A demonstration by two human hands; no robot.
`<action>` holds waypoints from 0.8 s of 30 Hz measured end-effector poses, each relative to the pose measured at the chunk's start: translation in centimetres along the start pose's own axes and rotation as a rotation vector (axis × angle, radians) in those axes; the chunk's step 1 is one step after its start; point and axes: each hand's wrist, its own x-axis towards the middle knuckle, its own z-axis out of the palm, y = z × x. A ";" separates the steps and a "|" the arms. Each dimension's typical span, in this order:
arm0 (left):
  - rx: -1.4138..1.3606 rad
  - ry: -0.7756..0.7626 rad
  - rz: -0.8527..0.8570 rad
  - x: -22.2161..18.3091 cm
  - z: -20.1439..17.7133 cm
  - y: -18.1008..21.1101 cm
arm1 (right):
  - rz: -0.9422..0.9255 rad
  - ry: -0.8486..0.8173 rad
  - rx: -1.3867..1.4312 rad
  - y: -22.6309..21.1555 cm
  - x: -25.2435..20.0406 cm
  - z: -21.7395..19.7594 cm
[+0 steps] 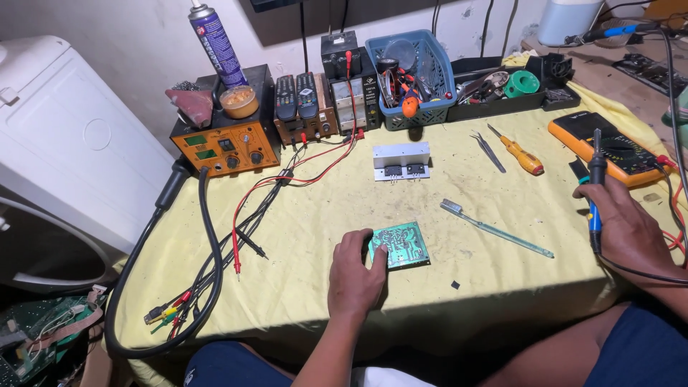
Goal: A person is shown at a workbench cleaning a circuit board with a toothbrush and then desoldering components using a soldering iron and a desoldering pump.
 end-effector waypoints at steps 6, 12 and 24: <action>-0.065 -0.012 -0.023 -0.1 -0.4 0.2 | 0.023 0.105 0.088 -1.1 0.1 0.0; -0.288 0.136 -0.013 0.2 -0.1 1.1 | -0.143 0.307 0.309 -7.8 -0.1 -1.6; -1.093 -0.253 -0.444 -4.6 -0.4 11.4 | -0.288 0.154 0.814 -20.9 -5.5 -1.5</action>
